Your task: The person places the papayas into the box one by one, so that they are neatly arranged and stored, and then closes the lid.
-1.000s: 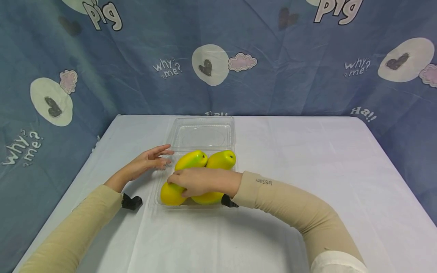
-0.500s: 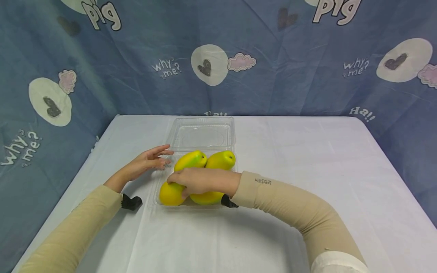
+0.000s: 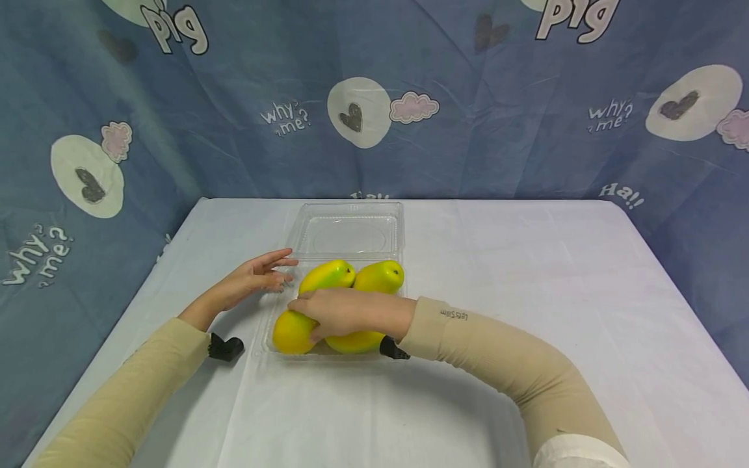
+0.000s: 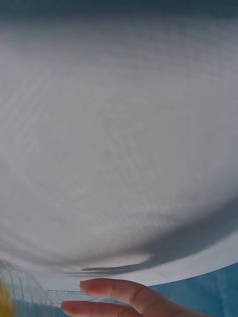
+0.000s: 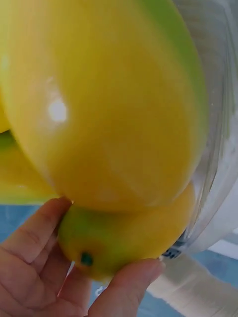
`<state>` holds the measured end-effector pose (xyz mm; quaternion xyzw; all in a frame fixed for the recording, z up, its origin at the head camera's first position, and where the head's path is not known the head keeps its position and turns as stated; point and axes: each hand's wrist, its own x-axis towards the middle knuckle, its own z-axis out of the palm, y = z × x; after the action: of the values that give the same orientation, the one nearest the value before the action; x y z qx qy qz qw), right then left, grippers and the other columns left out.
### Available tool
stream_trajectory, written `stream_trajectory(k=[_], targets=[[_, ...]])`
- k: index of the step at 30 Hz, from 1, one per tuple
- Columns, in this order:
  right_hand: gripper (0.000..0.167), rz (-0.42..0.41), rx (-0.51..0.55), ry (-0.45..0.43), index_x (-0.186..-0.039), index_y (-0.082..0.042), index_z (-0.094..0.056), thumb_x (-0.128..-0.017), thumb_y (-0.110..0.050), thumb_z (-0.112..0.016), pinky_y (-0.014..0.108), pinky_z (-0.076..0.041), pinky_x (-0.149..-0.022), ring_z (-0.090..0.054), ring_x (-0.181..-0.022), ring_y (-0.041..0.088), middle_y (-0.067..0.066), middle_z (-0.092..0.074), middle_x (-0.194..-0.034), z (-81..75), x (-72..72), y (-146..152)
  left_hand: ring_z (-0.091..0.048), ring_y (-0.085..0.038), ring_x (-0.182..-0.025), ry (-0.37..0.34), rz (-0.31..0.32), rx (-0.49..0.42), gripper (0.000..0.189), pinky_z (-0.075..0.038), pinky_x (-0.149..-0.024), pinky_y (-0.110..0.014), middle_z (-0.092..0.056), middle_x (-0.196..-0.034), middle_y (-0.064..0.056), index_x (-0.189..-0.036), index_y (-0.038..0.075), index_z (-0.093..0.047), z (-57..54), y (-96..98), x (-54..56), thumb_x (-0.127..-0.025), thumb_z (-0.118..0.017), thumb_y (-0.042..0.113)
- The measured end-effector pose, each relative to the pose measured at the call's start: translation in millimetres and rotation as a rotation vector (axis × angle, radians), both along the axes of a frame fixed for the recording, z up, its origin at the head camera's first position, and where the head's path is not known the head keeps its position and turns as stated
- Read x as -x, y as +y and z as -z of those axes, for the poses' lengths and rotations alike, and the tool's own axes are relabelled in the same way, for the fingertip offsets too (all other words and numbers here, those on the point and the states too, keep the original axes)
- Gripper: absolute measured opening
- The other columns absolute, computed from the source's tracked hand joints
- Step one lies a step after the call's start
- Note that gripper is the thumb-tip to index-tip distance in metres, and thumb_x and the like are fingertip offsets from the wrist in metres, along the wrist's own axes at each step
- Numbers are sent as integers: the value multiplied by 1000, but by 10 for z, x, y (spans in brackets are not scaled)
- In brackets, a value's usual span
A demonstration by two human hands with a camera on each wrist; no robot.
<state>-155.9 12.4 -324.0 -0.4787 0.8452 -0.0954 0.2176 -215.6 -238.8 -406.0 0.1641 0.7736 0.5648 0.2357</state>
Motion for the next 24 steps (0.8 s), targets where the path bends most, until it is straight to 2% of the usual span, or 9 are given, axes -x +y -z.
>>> stream_trajectory(k=[4, 8, 14, 20, 24], targets=[[60, 18, 44, -31, -138, -6, -39, -86, -21, -64, 30, -31, -105, -39, -129, 19, 6, -40, -142, -100, 49, 85, -44, -37, -122, -6, 5, -1, 63, -43, -92, -42, -34, -144, -16, -146, 11, -20, 7, 9, 17, -92, -52, 18], [58, 53, 119, -39, -136, -4, -41, -86, -20, -65, 35, -30, -106, -37, -130, 22, 8, -42, -140, -248, 161, 242, -44, -38, -122, -13, 3, 11, 64, -43, -92, -42, -34, -144, -16, -146, 11, -21, -1, 6, 28, -91, -53, 17], [57, 159, 191, -29, -135, -4, -43, -85, -19, -65, 39, -31, -105, -38, -130, 26, 11, -43, -139, -374, 373, 502, -45, -36, -121, -16, -8, 47, 66, -43, -94, -42, -36, -142, -16, -146, 11, -22, -54, -3, 37, -90, -56, 17], [55, 296, 247, -11, -134, -4, -45, -85, -17, -66, 41, -39, -98, -46, -121, 28, 13, -47, -135, -357, 657, 775, -46, -34, -120, -2, -15, 91, 66, -43, -93, -44, -39, -141, -15, -145, 11, -23, -103, -5, 111, -90, -57, 20], [55, 364, 303, -52, -134, -2, -44, -85, -14, -65, 40, -42, -96, -48, -118, 29, 14, -46, -136, -275, 828, 928, -46, -34, -119, -2, -34, 129, 63, -45, -91, -43, -41, -139, -17, -145, 10, -23, -141, 1, 184, -92, -54, 20]])
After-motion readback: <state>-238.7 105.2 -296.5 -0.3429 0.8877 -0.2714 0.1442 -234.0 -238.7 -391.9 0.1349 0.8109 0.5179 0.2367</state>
